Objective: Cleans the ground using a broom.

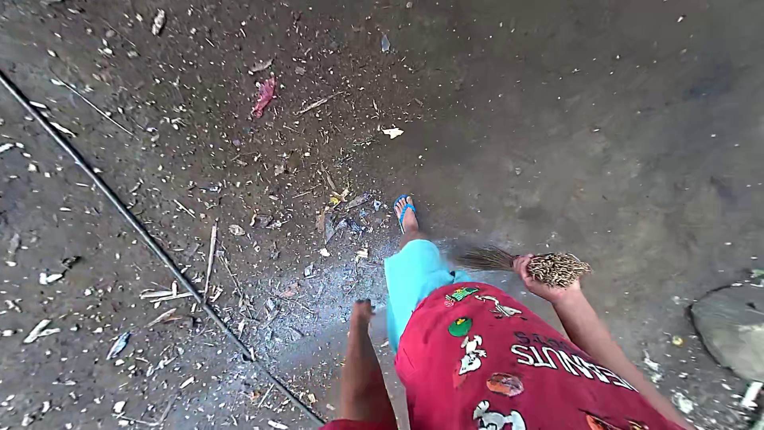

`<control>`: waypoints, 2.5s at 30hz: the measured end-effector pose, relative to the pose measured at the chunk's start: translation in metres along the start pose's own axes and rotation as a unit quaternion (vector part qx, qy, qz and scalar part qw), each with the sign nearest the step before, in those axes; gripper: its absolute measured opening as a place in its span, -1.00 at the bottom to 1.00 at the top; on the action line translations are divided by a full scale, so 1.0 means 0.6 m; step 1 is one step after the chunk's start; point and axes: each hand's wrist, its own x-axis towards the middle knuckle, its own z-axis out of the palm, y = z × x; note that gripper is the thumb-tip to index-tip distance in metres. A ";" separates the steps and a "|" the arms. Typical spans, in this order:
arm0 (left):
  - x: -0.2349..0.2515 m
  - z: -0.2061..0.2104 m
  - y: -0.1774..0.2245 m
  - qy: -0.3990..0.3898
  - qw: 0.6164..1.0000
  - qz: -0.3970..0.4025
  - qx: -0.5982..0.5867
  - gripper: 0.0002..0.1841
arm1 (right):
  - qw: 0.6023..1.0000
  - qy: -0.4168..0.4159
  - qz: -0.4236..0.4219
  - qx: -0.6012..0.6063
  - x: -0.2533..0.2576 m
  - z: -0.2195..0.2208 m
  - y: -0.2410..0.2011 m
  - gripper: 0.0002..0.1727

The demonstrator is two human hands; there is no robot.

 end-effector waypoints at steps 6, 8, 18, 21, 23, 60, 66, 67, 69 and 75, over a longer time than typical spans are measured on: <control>-0.056 0.032 0.412 -0.020 0.961 0.262 -0.085 -0.56 | 0.990 -0.008 -0.068 -0.119 -0.002 0.216 -0.103 -0.09; -0.106 0.023 0.501 -0.053 0.933 0.349 -0.075 -0.55 | 0.980 0.030 -0.114 -0.163 0.007 0.309 -0.091 -0.15; -0.076 0.004 0.423 0.118 0.920 0.077 -0.366 -0.53 | 0.834 0.078 -0.114 -0.534 0.194 0.705 -0.031 -0.55; -0.135 0.044 0.357 0.235 0.827 -0.095 -0.501 -0.46 | 0.786 0.033 -0.056 -0.615 0.289 0.841 -0.019 -0.62; -0.196 0.077 0.340 0.262 0.818 -0.181 -0.478 -0.48 | 0.714 0.047 -0.054 -0.696 0.289 0.898 0.008 -0.71; -0.116 0.279 0.433 0.187 0.749 -0.033 -0.635 -0.63 | 0.164 0.013 0.076 -0.983 0.269 0.952 0.371 -0.75; -0.124 0.305 0.427 0.136 0.777 -0.057 -0.612 -0.63 | 0.184 -0.136 0.241 -0.943 0.253 0.907 0.523 -0.72; -0.124 0.302 0.418 0.134 0.785 -0.057 -0.602 -0.64 | 0.200 -0.137 0.263 -0.934 0.253 0.915 0.528 -0.70; -0.126 0.286 0.401 0.131 0.792 -0.067 -0.592 -0.63 | 0.206 -0.166 0.315 -0.911 0.277 0.952 0.499 -0.65; -0.118 0.223 0.377 0.181 0.771 -0.098 -0.602 -0.61 | 0.039 -0.167 0.092 -0.981 0.218 1.005 0.344 -0.48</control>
